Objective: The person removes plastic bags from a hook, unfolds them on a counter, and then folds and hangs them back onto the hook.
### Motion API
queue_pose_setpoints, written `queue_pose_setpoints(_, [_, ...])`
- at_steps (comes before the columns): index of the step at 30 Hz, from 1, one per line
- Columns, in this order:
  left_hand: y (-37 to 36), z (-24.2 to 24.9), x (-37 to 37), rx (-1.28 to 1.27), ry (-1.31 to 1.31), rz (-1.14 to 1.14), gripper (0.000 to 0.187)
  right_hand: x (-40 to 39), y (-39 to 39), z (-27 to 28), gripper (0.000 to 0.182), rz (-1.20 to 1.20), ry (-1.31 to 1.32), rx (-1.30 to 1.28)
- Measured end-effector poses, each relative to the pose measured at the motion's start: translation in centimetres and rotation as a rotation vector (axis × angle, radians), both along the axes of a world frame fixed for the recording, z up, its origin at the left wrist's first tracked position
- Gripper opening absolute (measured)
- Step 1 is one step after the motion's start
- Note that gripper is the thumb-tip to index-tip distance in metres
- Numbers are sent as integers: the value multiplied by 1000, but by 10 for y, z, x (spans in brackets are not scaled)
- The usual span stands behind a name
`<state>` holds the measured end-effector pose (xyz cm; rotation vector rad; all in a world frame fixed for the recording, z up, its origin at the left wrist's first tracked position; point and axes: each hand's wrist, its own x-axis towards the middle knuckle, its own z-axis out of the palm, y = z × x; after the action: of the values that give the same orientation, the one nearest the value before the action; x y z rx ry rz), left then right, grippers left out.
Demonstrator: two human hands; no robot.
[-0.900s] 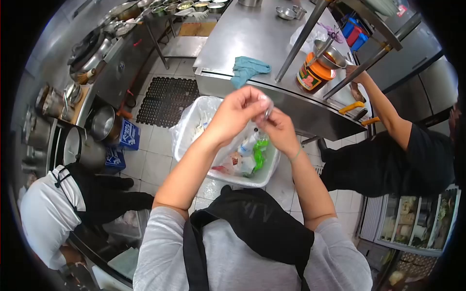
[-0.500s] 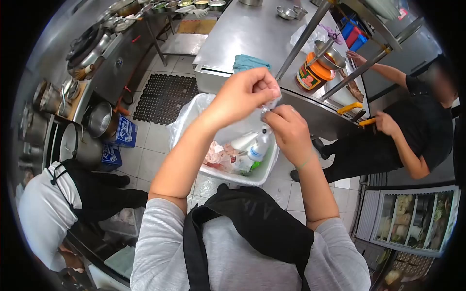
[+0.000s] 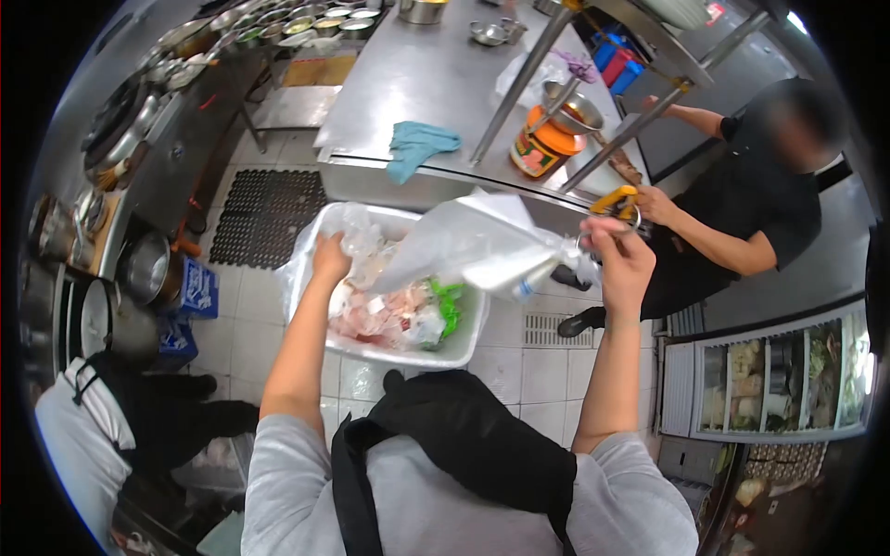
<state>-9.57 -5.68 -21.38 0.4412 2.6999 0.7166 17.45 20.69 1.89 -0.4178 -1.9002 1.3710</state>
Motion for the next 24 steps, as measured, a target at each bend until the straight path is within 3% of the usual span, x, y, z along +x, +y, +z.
queue_pose_setpoints(1, [-4,-9,2,-37,-53,-10,51,5,2,3,11,-47,15,-3])
queue_pose_setpoints(3, [-6,-37,5,57,70,-68,33,22,15,0,11,-130,39,3])
queue_pose_setpoints(4, [-2,-31,10,160,44,-81,26,32,25,-2,11,-155,47,22])
queue_pose_setpoints(5, [9,-23,18,189,45,-87,28,46,29,2,10,-188,-32,32])
queue_pose_setpoints(9, [65,32,69,460,115,-40,38,111,43,13,12,-339,129,-123])
queue_pose_setpoints(13, [143,114,162,812,178,-544,72,219,68,20,15,-378,242,-237])
queue_pose_setpoints(14, [164,135,192,808,212,-712,87,250,72,21,14,-366,261,-230])
queue_pose_setpoints(16, [202,165,260,889,213,-967,101,314,73,23,14,-346,294,-214])
queue_pose_setpoints(18, [236,173,337,881,178,-1059,94,374,73,23,14,-353,399,-219])
queue_pose_setpoints(21, [279,144,440,754,-158,-1333,69,468,66,23,15,-509,453,-239])
queue_pose_setpoints(24, [315,101,554,919,-264,-1418,38,546,59,28,12,-698,448,-296])
